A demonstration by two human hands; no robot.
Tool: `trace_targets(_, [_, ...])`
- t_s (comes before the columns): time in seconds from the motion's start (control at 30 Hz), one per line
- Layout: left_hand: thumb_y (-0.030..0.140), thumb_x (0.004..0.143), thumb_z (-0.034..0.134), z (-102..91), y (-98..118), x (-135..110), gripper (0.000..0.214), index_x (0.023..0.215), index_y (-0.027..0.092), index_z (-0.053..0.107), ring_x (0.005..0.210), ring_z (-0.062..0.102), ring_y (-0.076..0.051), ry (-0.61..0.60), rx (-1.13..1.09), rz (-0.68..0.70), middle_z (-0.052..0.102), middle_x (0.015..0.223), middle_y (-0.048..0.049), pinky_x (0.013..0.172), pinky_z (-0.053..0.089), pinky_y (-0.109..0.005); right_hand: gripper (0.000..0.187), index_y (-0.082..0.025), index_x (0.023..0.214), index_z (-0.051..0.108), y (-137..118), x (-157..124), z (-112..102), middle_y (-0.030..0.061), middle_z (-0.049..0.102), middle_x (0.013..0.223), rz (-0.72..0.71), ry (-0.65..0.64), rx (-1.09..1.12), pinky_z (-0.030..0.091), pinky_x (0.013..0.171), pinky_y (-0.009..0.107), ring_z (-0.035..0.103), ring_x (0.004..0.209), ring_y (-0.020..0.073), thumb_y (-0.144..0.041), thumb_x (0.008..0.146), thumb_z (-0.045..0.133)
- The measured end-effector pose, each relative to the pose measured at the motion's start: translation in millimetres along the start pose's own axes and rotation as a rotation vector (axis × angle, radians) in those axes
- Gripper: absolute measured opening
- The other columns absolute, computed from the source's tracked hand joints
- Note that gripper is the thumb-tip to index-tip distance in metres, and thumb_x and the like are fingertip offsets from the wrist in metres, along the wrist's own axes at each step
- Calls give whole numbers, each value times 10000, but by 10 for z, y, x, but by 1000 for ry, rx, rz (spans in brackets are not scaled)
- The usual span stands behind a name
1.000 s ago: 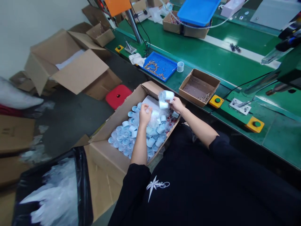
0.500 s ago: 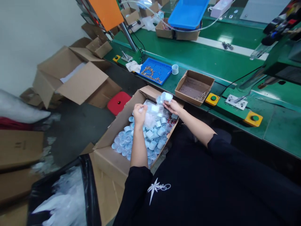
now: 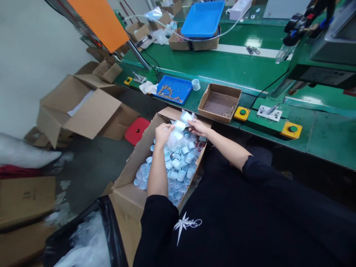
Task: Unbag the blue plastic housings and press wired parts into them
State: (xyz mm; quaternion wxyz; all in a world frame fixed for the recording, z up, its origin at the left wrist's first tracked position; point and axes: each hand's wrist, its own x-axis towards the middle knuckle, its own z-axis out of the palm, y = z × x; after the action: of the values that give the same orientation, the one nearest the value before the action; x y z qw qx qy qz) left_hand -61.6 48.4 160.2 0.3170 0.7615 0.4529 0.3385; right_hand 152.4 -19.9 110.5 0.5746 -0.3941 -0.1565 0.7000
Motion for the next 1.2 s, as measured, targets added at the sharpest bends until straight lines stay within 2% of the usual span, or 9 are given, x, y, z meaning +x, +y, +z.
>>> trace_targets(0.3, [302, 919, 573, -223, 239, 10, 239, 704, 232, 497, 745, 503, -192, -253, 282, 56, 511, 726, 1, 743, 424, -293, 326, -211, 899, 580, 27, 139, 125, -68, 562, 706, -147, 149, -14, 344, 519, 163, 493, 608, 75, -393, 839, 844])
trace_targets(0.43, [356, 951, 549, -508, 277, -38, 269, 719, 234, 491, 753, 522, -192, -126, 191, 144, 529, 750, -10, 757, 447, -294, 247, -221, 924, 567, -2, 155, 101, -55, 569, 758, -191, 213, -1, 352, 555, 168, 492, 640, 86, -377, 880, 754])
trace_targets(0.53, [378, 938, 552, -669, 201, -53, 259, 733, 227, 506, 767, 567, -181, -79, 19, 52, 590, 776, -19, 745, 481, -275, 199, -219, 933, 555, -49, 128, 99, -38, 590, 800, -200, 190, -10, 380, 581, 167, 524, 679, 92, -345, 893, 704])
trace_targets(0.7, [320, 795, 743, -384, 155, -84, 204, 844, 217, 573, 745, 612, -183, -56, 56, -144, 616, 750, 10, 724, 501, -259, 221, -204, 924, 560, 7, 65, 341, -12, 606, 774, -172, 9, -127, 456, 602, 188, 590, 714, 122, -387, 897, 680])
trace_targets(0.83, [350, 826, 792, -200, 167, -181, 397, 1184, 200, 707, 993, 719, -285, -58, 246, -19, 768, 1014, -79, 882, 529, -323, 267, -178, 983, 622, 81, 29, 435, 33, 694, 878, -148, -122, -326, 527, 670, 208, 655, 807, 142, -444, 973, 602])
trace_targets(0.97, [376, 906, 706, -486, -77, -251, 221, 948, 164, 753, 933, 720, -267, 141, 354, 50, 780, 940, -86, 868, 527, -318, 416, -160, 1136, 681, 82, 48, 152, 92, 754, 1116, -123, -135, -646, 546, 778, 239, 696, 942, 159, -503, 1078, 453])
trace_targets(1.07, [312, 813, 771, -686, -368, -235, 158, 765, 190, 682, 859, 685, -253, 61, 453, -24, 731, 809, -67, 822, 498, -306, 309, -159, 1100, 738, 217, 91, -23, 99, 770, 1172, -76, -138, -986, 547, 923, 298, 706, 1061, 213, -437, 1019, 630])
trace_targets(1.13, [279, 780, 779, -707, -527, -181, 194, 710, 212, 611, 818, 644, -241, 65, 467, -115, 677, 744, -47, 795, 471, -299, 256, -171, 1101, 754, 425, 122, 0, 97, 766, 1193, -29, -171, -1210, 536, 1033, 359, 699, 1140, 242, -381, 956, 748])
trace_targets(1.2, [246, 801, 730, -690, -628, -107, 196, 720, 225, 553, 772, 585, -209, 257, 388, -227, 610, 712, -8, 773, 448, -282, 309, -168, 1180, 729, 682, 160, 117, 104, 732, 1256, 27, -201, -1388, 539, 1092, 448, 683, 1194, 254, -389, 965, 757])
